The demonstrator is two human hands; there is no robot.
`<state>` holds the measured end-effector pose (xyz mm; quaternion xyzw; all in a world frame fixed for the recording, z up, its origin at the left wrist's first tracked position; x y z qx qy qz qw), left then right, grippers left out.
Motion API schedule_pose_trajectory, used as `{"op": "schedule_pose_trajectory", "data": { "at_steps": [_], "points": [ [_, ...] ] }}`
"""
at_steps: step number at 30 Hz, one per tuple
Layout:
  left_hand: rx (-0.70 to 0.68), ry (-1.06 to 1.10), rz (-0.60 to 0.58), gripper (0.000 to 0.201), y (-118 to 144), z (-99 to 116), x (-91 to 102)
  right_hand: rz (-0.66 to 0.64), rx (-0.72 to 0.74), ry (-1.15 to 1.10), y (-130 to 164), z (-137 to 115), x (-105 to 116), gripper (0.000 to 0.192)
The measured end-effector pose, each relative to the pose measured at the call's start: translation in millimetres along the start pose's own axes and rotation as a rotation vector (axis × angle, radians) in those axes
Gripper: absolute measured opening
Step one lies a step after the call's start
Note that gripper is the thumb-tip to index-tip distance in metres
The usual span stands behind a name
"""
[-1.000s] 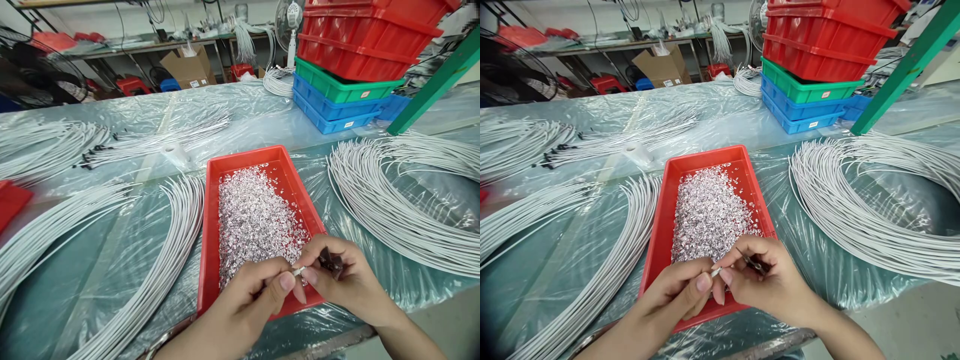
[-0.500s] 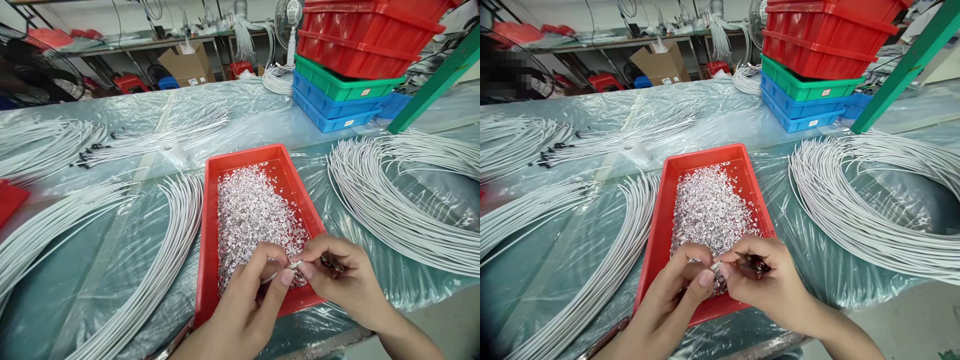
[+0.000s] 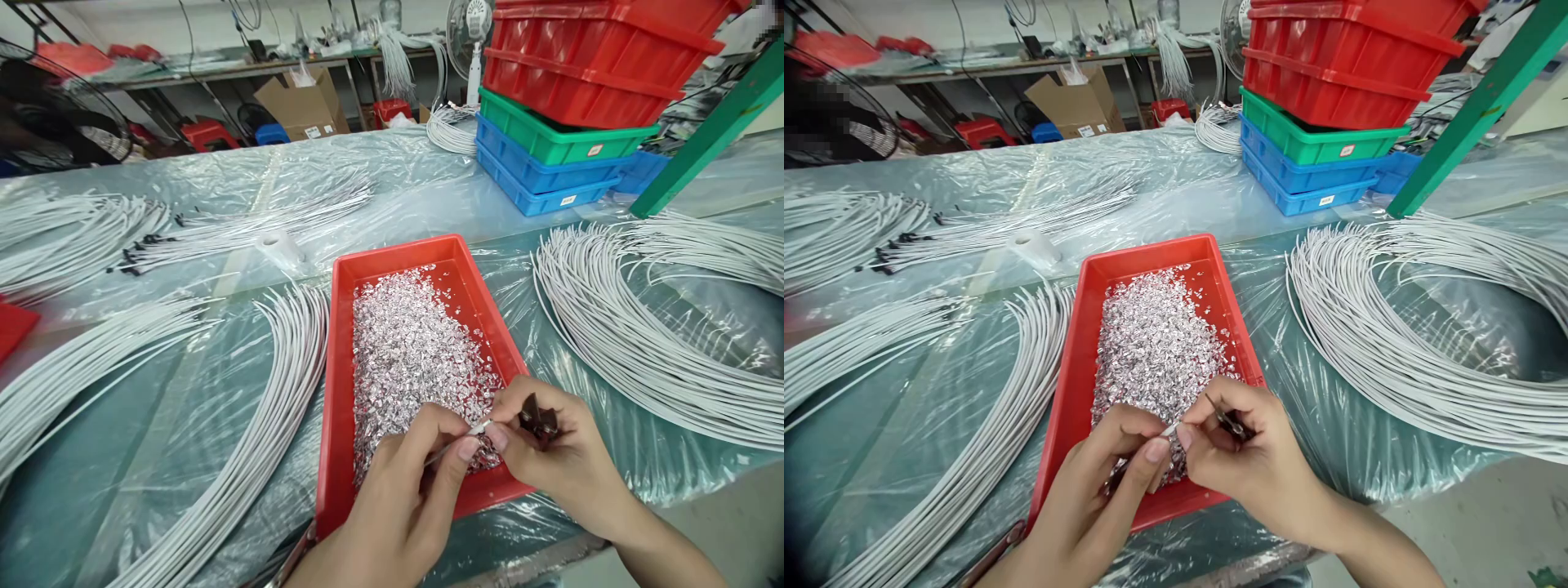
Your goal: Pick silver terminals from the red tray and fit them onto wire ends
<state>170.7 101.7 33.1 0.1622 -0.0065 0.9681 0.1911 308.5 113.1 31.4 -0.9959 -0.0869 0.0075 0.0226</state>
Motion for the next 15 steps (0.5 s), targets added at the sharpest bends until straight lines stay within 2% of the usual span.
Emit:
{"op": "schedule_pose_trajectory", "data": {
  "at_steps": [5, 15],
  "points": [
    [0.073, 0.148, -0.063, 0.024, -2.8, -4.4, -4.4, -0.014, -0.012, -0.014, -0.5, 0.2, -0.7, 0.014],
    [0.208, 0.377, -0.145, 0.027, -5.0, 3.1, -6.8, -0.003, -0.035, -0.038, -1.6, 0.1, -1.9, 0.014]
  ]
}}
Point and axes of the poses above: each hand's wrist, its own y-axis away from the middle knuckle, its own x-axis out of the back of the hand, z = x × y, the point moved 5 cm from there along -y, towards the middle knuckle, and after that the axes turned 3 degrees about z, right-handed, at the moved point
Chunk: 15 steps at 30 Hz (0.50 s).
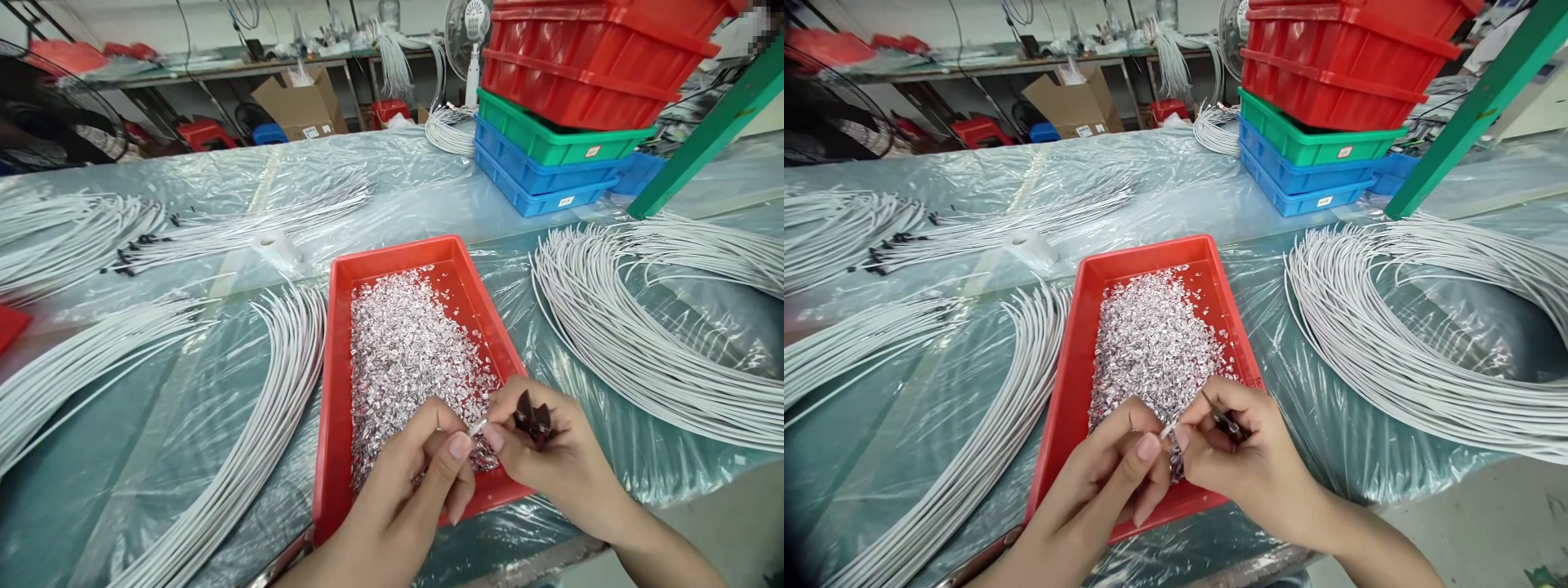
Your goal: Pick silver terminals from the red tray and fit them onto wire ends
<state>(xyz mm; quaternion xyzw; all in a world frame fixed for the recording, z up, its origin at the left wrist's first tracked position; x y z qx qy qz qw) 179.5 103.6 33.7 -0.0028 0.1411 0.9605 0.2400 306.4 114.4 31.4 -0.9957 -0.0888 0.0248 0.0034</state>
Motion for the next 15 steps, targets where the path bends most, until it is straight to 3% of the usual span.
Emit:
{"op": "schedule_pose_trajectory", "data": {
  "at_steps": [5, 15],
  "points": [
    [0.038, 0.092, -0.030, 0.029, -0.8, -1.0, -0.8, -0.004, -0.003, 0.001, -0.6, -0.7, 0.2, 0.015],
    [-0.039, 0.305, -0.110, 0.024, -4.3, -7.7, -2.8, -0.028, -0.025, -0.044, 3.5, 3.6, -0.4, 0.013]
  ]
}}
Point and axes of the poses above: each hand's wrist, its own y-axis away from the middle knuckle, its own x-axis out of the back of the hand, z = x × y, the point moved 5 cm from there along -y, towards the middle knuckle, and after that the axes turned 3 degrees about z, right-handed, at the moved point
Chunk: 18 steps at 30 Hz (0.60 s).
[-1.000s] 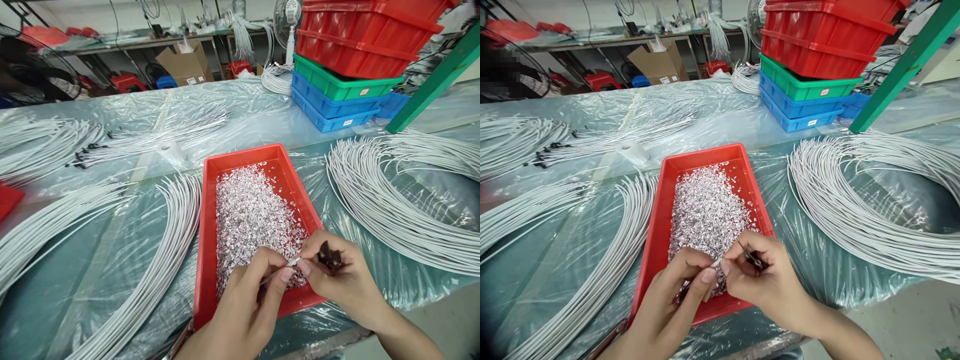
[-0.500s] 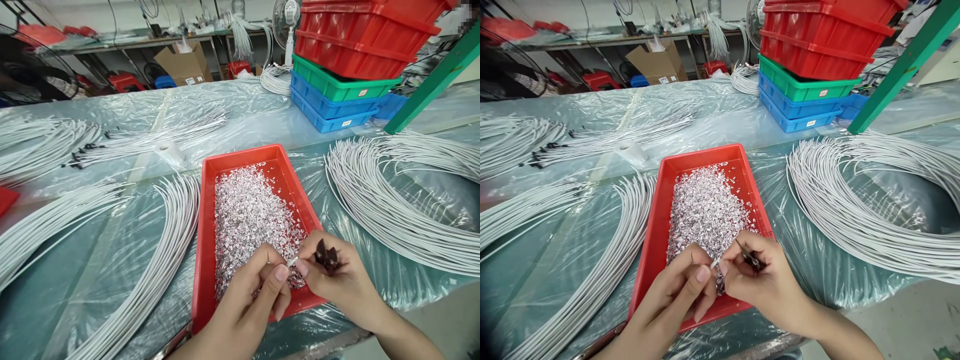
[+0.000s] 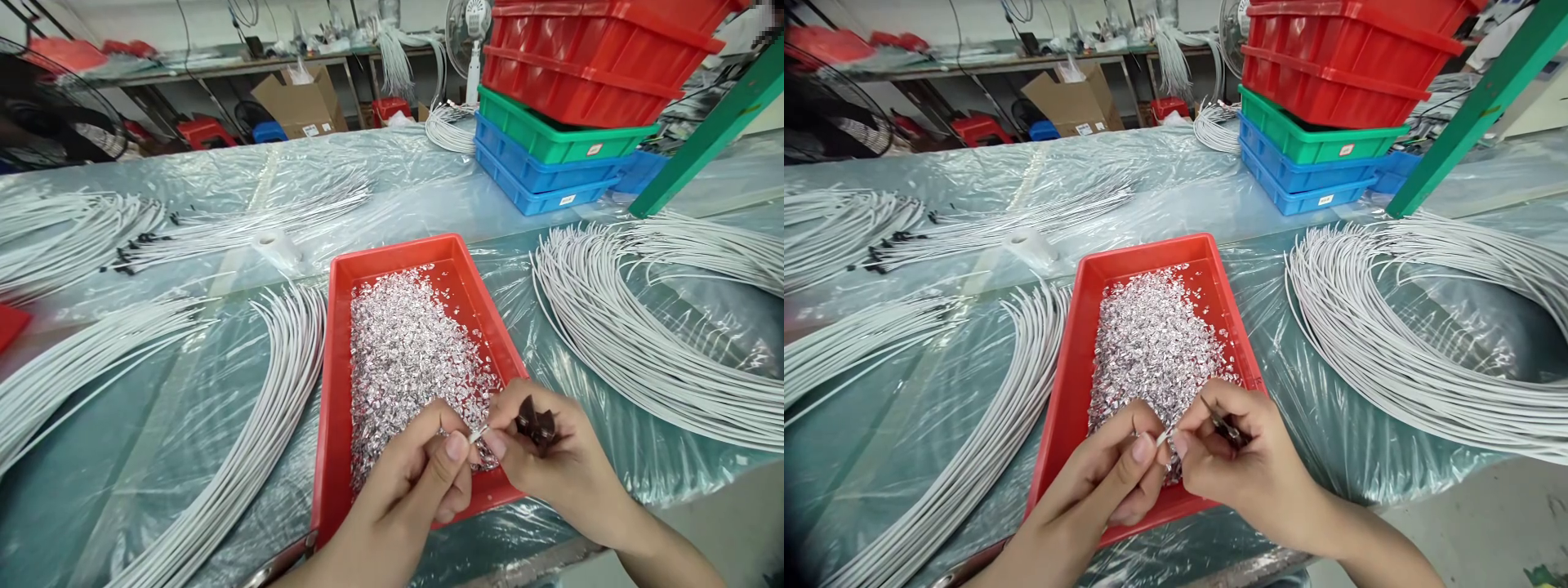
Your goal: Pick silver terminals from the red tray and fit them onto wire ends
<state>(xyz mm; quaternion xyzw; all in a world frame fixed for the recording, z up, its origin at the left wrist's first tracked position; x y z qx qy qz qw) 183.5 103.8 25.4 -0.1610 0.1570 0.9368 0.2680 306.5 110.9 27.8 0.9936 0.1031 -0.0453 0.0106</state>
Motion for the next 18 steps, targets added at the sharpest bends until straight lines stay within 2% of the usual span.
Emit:
{"op": "schedule_pose_trajectory", "data": {
  "at_steps": [8, 18],
  "points": [
    [0.070, 0.070, -0.018, 0.026, 1.0, -0.3, -0.7, -0.006, -0.001, -0.004, 1.1, 1.0, 0.0, 0.014],
    [0.133, 0.152, -0.076, 0.027, -1.5, -1.9, 1.0, -0.024, 0.096, 0.001, 0.3, -9.3, -2.5, 0.018]
  ]
}}
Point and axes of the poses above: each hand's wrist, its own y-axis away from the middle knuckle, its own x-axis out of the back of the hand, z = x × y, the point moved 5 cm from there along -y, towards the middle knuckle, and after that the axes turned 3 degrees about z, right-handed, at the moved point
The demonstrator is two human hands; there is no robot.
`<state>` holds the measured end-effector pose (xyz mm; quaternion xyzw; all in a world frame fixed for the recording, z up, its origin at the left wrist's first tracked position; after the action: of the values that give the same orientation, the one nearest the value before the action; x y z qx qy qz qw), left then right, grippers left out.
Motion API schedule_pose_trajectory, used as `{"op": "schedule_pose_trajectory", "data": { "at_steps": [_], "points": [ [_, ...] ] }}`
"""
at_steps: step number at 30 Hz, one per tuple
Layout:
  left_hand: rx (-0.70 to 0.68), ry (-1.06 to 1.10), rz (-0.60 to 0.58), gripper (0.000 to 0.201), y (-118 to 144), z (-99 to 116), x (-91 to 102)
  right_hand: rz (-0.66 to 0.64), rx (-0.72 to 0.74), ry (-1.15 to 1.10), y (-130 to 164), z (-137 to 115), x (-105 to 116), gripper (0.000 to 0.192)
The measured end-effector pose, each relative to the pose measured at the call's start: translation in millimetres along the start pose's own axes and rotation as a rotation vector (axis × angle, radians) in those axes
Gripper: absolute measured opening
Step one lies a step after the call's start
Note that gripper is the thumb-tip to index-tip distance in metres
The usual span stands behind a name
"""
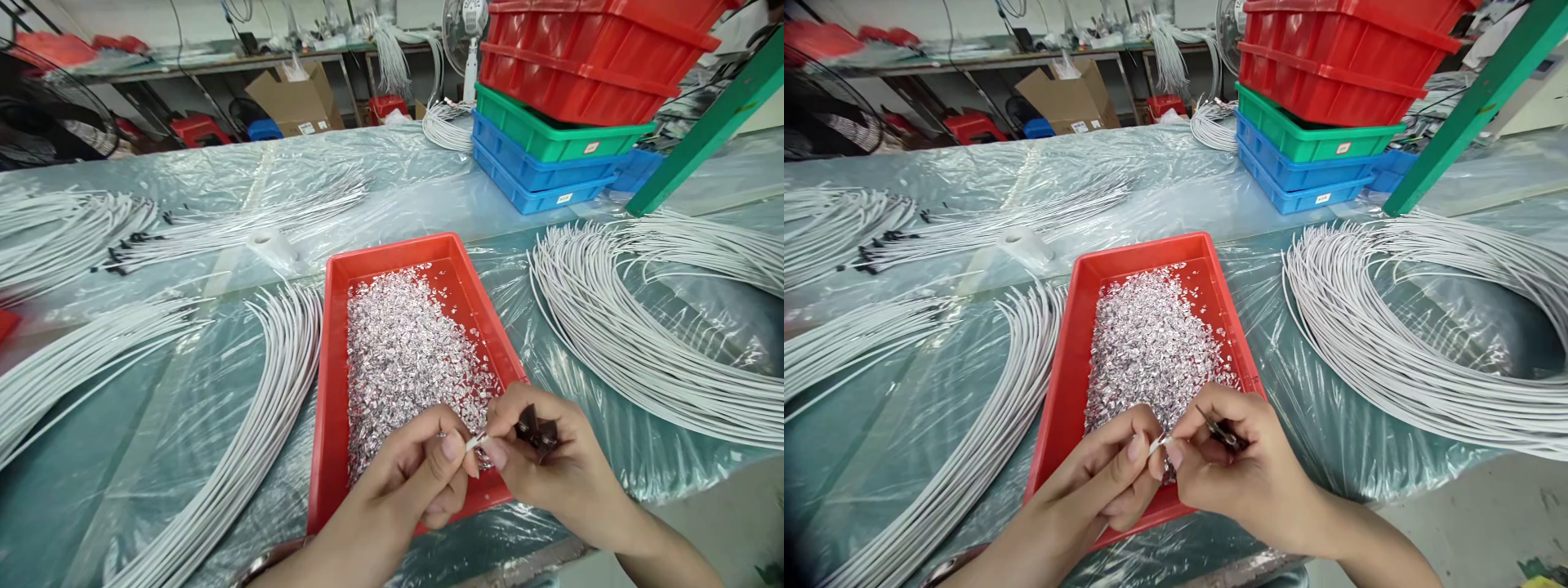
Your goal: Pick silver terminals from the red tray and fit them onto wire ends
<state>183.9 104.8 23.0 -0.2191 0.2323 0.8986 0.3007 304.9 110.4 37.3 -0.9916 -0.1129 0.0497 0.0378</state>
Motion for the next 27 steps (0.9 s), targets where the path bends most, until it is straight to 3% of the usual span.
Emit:
{"op": "schedule_pose_trajectory", "data": {
  "at_steps": [11, 21, 27],
  "points": [
    [0.029, 0.026, -0.025, 0.034, 0.0, -0.6, -0.6, 0.002, 0.000, 0.013, -2.6, 0.5, -1.0, 0.019],
    [0.016, -0.047, 0.096, 0.023, 5.2, 0.8, -0.8, -0.019, -0.025, 0.019, -1.2, 4.2, -0.3, 0.020],
    [-0.045, -0.052, 0.122, 0.027, 3.8, 1.0, 0.9, -0.024, -0.022, 0.019, -1.6, 2.6, -0.5, 0.020]
  ]
}}
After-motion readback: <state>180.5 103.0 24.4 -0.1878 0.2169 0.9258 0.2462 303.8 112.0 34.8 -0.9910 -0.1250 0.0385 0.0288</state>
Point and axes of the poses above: each hand's wrist, its own y-axis away from the middle knuckle, its own x-axis out of the back of the hand, z = x × y, the point moved 5 cm from there along -y, towards the middle knuckle, and after that the axes turned 3 degrees about z, right-handed, at the moved point
